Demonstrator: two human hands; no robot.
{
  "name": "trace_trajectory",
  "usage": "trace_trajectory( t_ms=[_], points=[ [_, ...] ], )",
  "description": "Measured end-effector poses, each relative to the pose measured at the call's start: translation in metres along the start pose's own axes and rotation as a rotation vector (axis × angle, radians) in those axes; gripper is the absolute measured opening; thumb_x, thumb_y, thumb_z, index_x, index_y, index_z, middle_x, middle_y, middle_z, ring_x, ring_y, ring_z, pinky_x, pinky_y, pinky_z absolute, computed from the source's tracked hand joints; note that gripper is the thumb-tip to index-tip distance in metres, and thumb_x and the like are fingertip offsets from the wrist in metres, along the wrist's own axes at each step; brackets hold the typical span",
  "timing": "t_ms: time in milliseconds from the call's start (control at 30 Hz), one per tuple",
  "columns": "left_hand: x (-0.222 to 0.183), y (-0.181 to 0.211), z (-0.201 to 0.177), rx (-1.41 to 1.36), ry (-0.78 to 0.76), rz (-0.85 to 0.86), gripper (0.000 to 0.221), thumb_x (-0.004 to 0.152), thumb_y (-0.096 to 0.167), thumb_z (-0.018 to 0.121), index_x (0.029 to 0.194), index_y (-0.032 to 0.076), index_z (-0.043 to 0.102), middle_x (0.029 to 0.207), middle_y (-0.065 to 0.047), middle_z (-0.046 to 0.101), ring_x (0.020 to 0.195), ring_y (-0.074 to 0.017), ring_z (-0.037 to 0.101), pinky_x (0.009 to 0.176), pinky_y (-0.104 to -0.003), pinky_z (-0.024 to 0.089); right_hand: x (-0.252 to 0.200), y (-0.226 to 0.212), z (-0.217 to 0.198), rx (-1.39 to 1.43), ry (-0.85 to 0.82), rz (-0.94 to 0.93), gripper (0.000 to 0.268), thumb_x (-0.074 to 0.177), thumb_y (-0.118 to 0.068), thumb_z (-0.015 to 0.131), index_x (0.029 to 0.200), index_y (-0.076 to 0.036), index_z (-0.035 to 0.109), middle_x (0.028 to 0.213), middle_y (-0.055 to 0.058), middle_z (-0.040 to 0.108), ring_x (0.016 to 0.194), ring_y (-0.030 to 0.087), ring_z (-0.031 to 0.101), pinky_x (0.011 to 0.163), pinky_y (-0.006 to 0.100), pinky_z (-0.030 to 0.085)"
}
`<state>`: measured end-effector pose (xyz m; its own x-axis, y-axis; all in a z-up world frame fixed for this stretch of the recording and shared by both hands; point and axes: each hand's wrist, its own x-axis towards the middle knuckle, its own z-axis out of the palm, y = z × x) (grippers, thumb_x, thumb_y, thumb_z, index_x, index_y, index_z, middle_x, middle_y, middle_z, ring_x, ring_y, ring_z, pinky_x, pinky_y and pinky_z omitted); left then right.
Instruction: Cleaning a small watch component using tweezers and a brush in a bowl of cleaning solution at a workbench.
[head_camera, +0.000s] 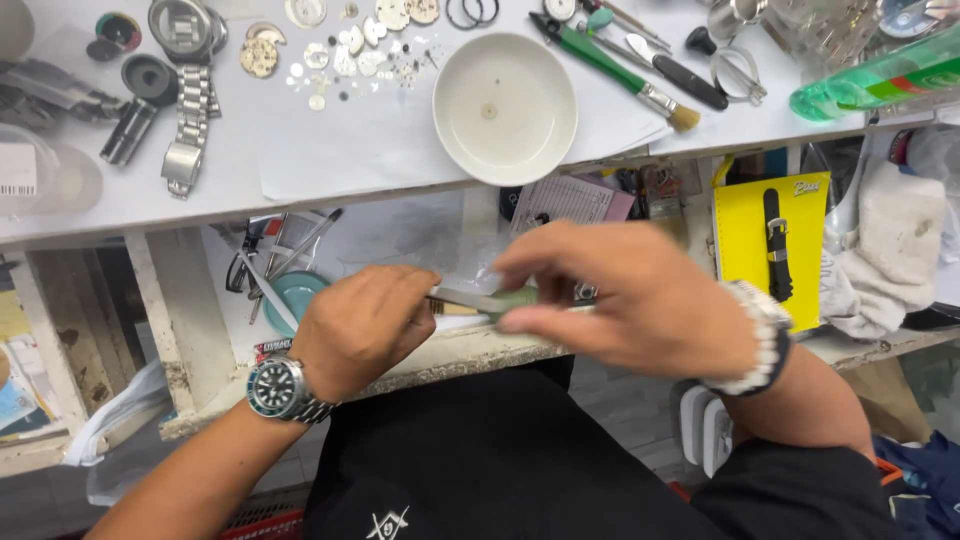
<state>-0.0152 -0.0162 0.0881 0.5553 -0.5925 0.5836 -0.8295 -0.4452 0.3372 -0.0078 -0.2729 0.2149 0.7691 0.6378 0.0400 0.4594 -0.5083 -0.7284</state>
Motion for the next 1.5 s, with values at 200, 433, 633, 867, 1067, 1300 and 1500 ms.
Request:
trace_trajectory(
  t_ms=[200,433,633,867,1067,1300,1500],
  points=[
    [0.034,-0.010,-0.029,-0.495,0.234,-0.278,0.018,0.101,0.010,0.067,0.116,0.001,0.067,0.114,-0.021,0.075,0.107,-0.0318,0.078,0.097,-0.037,0.065,-0.009,0.106,-0.041,-0.879,0.398,0.101,0.019,0.106,-0.014,0.086,0.120,-0.007,0.076,0.104,0.008,0.068,0.085,0.026,0.063,0.075,0.040,0.048],
    [0.069,-0.044,-0.017,-0.330,0.313,-0.075,0.018,0.103,0.002,0.073,0.119,-0.005,0.068,0.108,-0.021,0.077,0.096,-0.0340,0.081,0.082,-0.041,0.065,-0.014,0.147,-0.039,-0.956,0.341,0.169,0.025,0.103,-0.018,0.079,0.127,-0.012,0.075,0.104,0.001,0.070,0.094,0.026,0.066,0.075,0.040,0.050],
    [0.072,-0.062,0.004,-0.361,0.200,-0.105,0.025,0.105,-0.001,0.076,0.128,0.001,0.066,0.125,-0.016,0.074,0.106,-0.0315,0.080,0.084,-0.039,0.064,-0.017,0.114,-0.058,-0.710,0.383,0.061,0.030,0.104,0.015,0.081,0.133,0.011,0.076,0.104,0.018,0.070,0.079,0.020,0.064,0.071,0.031,0.058],
    [0.081,-0.064,0.000,-0.350,0.173,-0.104,0.025,0.104,0.001,0.076,0.126,-0.001,0.066,0.122,-0.018,0.075,0.107,-0.0327,0.079,0.091,-0.041,0.067,0.004,0.112,-0.020,-0.037,0.669,-0.220,0.018,0.104,0.009,0.068,0.120,0.004,0.060,0.113,0.021,0.064,0.102,0.033,0.067,0.093,0.041,0.059],
    [0.086,-0.063,-0.012,-0.334,0.142,-0.099,0.024,0.103,-0.004,0.076,0.124,-0.002,0.067,0.118,-0.019,0.075,0.107,-0.0346,0.078,0.093,-0.043,0.065,0.029,0.107,-0.001,-0.027,0.598,-0.177,0.016,0.102,0.005,0.070,0.117,0.006,0.066,0.111,0.022,0.070,0.105,0.035,0.069,0.098,0.045,0.058],
    [0.087,-0.063,-0.009,-0.217,0.136,-0.068,0.017,0.105,0.001,0.072,0.122,-0.001,0.070,0.117,-0.020,0.077,0.100,-0.0324,0.079,0.080,-0.038,0.062,0.040,0.110,0.000,-0.035,0.661,-0.164,0.016,0.104,0.002,0.070,0.119,0.004,0.066,0.110,0.021,0.071,0.108,0.036,0.068,0.099,0.045,0.056],
    [0.086,-0.063,-0.011,-0.154,0.094,-0.039,0.018,0.108,-0.001,0.066,0.125,0.000,0.069,0.122,-0.019,0.076,0.091,-0.0308,0.075,0.072,-0.038,0.056,0.045,0.112,-0.001,-0.057,0.599,-0.204,0.014,0.104,0.003,0.068,0.118,0.005,0.066,0.114,0.021,0.070,0.109,0.038,0.068,0.100,0.048,0.056]
  ],
)
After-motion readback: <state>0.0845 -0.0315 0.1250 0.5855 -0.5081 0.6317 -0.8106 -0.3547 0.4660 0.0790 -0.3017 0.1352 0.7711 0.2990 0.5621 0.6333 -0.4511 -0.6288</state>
